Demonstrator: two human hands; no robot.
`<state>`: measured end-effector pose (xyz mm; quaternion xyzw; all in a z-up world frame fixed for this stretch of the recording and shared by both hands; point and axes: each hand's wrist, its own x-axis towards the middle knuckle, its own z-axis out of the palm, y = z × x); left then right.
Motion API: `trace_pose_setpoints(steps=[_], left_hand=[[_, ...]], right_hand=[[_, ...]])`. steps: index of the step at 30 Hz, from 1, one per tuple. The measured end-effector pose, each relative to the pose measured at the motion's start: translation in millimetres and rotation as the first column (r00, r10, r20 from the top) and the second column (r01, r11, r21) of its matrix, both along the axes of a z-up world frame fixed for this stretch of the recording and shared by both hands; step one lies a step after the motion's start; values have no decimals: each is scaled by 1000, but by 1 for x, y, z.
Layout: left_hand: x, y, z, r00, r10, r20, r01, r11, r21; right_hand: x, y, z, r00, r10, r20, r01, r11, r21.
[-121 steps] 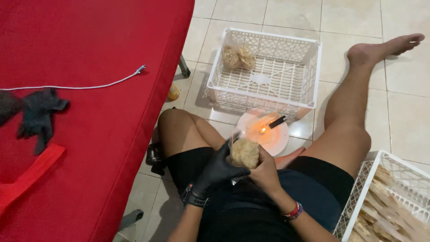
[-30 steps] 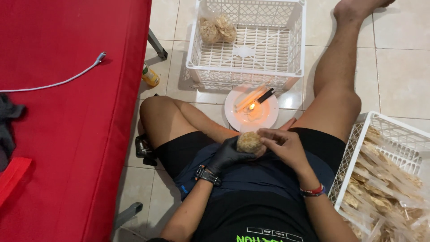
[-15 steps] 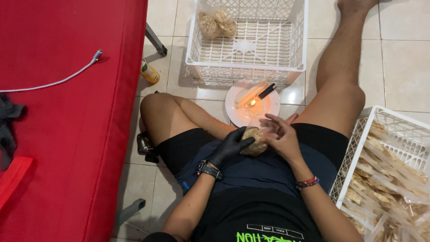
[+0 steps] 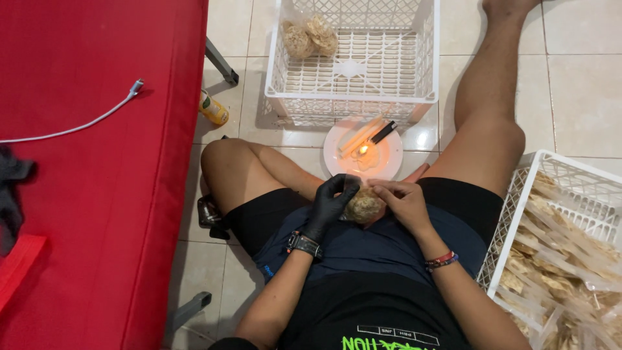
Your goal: Sealing plastic bags of food items using a candle flame as a heat source
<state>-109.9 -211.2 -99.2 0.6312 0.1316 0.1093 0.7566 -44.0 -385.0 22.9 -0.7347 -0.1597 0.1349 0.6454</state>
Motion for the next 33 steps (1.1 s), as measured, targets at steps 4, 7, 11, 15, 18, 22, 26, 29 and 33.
trace_pose_setpoints(steps=[4,7,11,15,18,22,26,29,33], left_hand=[[1,-7,23,994,104,-15,-104,995,11],[4,-5,17,982,190,-15,-188,977,97],[2,-8,28,971,236,-26,-230,963,143],[2,-5,47,982,187,-4,-187,981,55],[9,-2,29,986,165,15,-166,980,106],[6,-2,28,977,208,-37,-202,972,119],[5,-3,37,979,202,-13,-200,976,89],[6,-7,42,983,180,25,-181,982,56],[6,-6,59,984,177,33,-177,984,1]], right_hand=[[3,-2,-14,1000,-4,-27,4,1000,-13],[4,0,-13,999,-14,-33,13,1000,-16],[4,-1,-16,996,-23,-82,20,999,-37],[13,-5,-39,982,-45,-183,45,999,-1],[20,-7,-64,958,-6,-285,47,989,138],[14,-9,-46,971,126,-204,-87,978,190],[8,-4,-19,985,97,-141,-84,992,96],[7,-1,-10,992,45,-119,-41,998,41],[7,-2,-2,987,58,-149,-52,998,46]])
